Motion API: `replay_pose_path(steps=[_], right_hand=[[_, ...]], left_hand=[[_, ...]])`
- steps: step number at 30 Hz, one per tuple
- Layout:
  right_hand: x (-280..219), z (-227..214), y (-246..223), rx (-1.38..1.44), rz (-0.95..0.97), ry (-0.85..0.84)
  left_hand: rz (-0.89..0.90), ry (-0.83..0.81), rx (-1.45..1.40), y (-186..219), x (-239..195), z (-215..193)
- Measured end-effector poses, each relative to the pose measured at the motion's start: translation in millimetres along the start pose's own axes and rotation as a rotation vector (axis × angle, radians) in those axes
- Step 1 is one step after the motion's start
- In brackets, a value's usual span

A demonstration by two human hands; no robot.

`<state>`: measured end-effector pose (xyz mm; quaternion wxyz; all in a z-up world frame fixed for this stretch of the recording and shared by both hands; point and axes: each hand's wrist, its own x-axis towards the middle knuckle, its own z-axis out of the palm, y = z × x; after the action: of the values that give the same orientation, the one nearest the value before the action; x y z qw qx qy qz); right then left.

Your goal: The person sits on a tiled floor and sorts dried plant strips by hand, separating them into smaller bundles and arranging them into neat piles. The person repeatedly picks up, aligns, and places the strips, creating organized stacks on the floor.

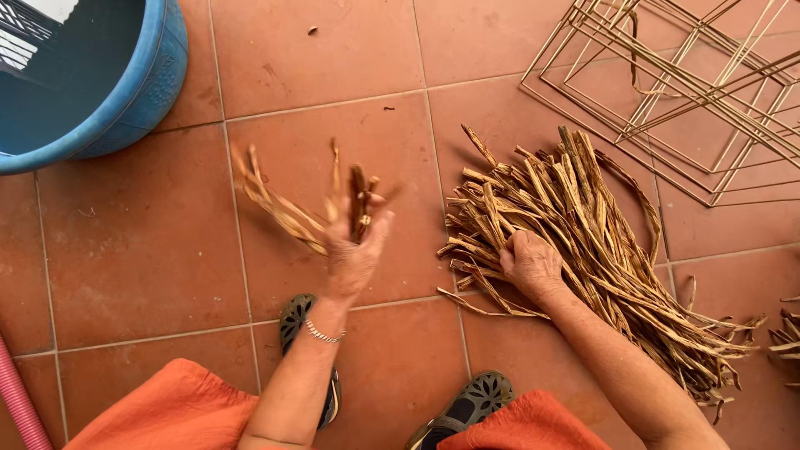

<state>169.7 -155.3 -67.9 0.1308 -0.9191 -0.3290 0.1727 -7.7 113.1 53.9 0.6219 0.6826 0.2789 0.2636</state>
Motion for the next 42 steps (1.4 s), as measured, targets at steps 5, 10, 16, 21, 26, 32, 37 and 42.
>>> replay_pose_path(steps=[5,10,16,21,26,32,37,42], right_hand=[[-9,-12,-2,0.293,0.047,-0.009],[-28,-15,-22,0.524,0.093,-0.145],[-39,-19,-25,0.878,0.300,-0.277],[-38,-20,-10,0.832,0.201,-0.291],[-52,-9,1,0.874,0.107,-0.346],[-59,10,-1,0.664,0.041,-0.338],[-71,16,-12,0.603,-0.125,-0.516],[-54,-3,13,0.334,-0.152,-0.240]], left_hand=[[-0.723,-0.187,-0.435,-83,-41,56],[-0.790,-0.179,-0.603,-110,-92,112],[-0.815,-0.091,-0.659,-108,-96,132],[-0.798,-0.051,-0.718,-106,-83,127],[-0.813,-0.019,-0.742,-113,-79,121],[-0.791,-0.092,-0.736,-128,-90,115],[-0.847,-0.128,-0.443,-135,-118,107],[-0.820,-0.008,-0.171,-131,-161,100]])
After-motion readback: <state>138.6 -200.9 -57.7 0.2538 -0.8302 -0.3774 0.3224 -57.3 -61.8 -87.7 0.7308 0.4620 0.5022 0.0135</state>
